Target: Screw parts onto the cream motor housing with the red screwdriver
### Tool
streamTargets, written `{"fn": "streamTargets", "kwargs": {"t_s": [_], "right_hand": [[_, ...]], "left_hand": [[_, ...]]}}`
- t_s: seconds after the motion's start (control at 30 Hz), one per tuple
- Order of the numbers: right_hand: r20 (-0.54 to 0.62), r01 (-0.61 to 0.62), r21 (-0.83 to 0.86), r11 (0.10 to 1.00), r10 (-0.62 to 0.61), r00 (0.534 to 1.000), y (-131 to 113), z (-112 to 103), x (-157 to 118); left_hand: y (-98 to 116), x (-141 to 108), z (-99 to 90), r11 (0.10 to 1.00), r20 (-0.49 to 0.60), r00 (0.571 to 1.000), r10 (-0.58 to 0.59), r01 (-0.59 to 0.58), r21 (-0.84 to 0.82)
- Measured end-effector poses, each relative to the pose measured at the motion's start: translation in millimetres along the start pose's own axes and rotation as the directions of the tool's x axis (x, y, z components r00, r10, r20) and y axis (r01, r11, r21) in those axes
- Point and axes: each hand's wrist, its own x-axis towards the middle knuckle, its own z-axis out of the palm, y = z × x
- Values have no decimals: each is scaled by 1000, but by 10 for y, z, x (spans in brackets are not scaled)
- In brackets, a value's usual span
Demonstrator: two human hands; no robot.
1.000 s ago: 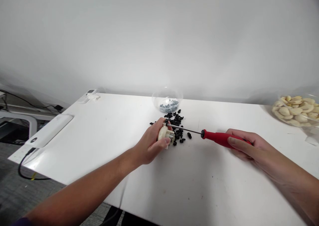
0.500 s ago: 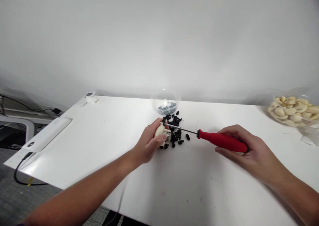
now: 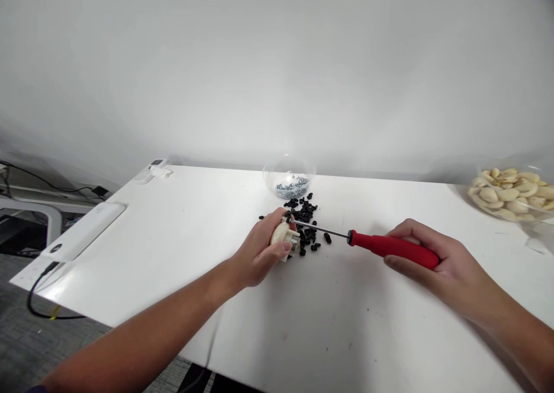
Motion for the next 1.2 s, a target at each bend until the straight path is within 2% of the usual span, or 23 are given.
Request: {"fn": "streamTargets", "kwargs": {"t_s": [0.13,0.27,0.4,0.5,0.6,0.7,0.8,0.9,0.97,1.07,1.2], "right_hand": [[95,-122,81,989,114,989,1,-10,41],[218,-195,241,951,143,965,144,-23,125],[357,-292,465,836,125,926,304,-29,166],[394,-405,536,741,205,896,352,-17,149],[372,-415,552,724,231,899,343,0,137],[341,-317,526,789,145,929,288,1,146],[296,-265,426,865,143,944,198,-15,150],[167,-197,278,940,154,974,118,-17,134],[50,-110,188,976,102,993,91,0,122],[-80,8,94,996,0,997,95,33,119],[-111,54,48,997,-48,993,143,50,144]], "left_hand": [[19,-5,6,1000,-11,1000,-1,1,22],[1,-7,2,999,-4,1000,12,-12,46],[-14,-16,-7,997,9,1000,10,-11,82],[22,-33,7,995,6,1000,15,-16,96],[78,-50,25,999,2,1000,27,-28,31],[104,-48,28,999,-26,999,21,-20,42],[89,-25,24,991,-60,998,2,7,135],[65,-3,27,983,-89,996,-20,35,179],[61,3,31,980,-112,993,-35,55,189],[73,6,35,978,-129,991,-43,68,195],[98,1,40,984,-110,993,-39,57,167]]}}
